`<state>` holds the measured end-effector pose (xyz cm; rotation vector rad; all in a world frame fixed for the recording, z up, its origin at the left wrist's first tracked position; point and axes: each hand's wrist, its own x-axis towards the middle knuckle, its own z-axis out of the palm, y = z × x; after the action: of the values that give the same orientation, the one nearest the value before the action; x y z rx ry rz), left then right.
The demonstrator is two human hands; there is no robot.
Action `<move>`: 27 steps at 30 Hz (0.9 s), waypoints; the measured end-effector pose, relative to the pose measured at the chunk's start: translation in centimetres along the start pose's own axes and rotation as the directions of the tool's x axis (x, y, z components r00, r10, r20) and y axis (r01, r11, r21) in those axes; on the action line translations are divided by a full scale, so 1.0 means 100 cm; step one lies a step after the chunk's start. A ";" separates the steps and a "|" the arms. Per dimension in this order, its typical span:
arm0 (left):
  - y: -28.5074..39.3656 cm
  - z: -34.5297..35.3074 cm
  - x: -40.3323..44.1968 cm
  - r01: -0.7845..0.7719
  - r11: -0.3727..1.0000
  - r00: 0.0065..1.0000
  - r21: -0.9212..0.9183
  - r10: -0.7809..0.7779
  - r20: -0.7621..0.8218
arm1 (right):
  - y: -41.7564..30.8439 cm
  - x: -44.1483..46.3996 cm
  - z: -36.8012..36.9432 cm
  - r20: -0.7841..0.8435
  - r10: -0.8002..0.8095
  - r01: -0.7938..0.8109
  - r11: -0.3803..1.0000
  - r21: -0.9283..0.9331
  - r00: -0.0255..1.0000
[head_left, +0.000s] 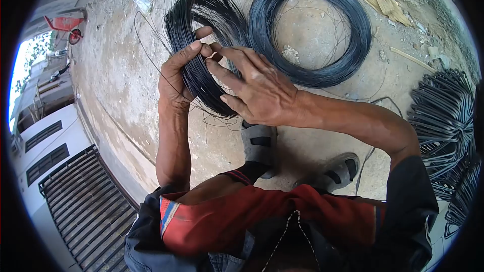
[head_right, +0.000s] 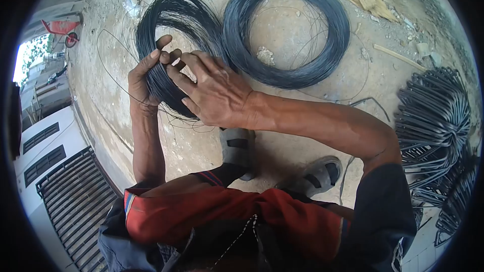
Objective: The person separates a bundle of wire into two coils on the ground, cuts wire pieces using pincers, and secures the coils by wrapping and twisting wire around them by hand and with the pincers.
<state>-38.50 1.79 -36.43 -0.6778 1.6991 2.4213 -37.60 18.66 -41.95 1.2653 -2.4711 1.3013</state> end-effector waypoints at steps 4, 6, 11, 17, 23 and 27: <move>-0.002 -0.022 0.002 0.035 0.991 0.974 -0.130 -0.005 0.228 | 0.010 -0.015 0.009 -0.176 0.331 -0.214 0.853 0.476 0.927; -0.002 -0.022 0.002 0.065 0.960 0.955 -0.272 0.019 0.296 | 0.013 -0.013 0.016 0.032 0.511 -0.380 0.594 0.709 0.859; -0.002 -0.024 0.003 0.055 0.988 0.986 -0.144 -0.031 0.162 | -0.004 -0.003 0.023 0.055 0.258 -0.226 0.702 0.675 0.964; 0.001 -0.030 0.000 0.066 0.918 0.968 -0.390 0.036 0.249 | -0.016 -0.001 0.016 0.206 0.019 -0.084 0.947 0.309 0.978; 0.032 -0.061 -0.003 0.118 0.841 0.933 -0.528 0.089 0.350 | 0.004 -0.042 0.039 0.071 -0.074 0.049 0.951 0.306 0.995; 0.047 -0.075 -0.018 0.067 0.845 0.947 -0.531 0.114 0.301 | -0.001 -0.031 0.041 -0.006 -0.076 0.076 0.975 0.208 0.997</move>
<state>-36.29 -6.48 -33.65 -0.2693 0.9076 2.8495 -34.30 17.67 -45.79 1.3889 -2.3113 1.5727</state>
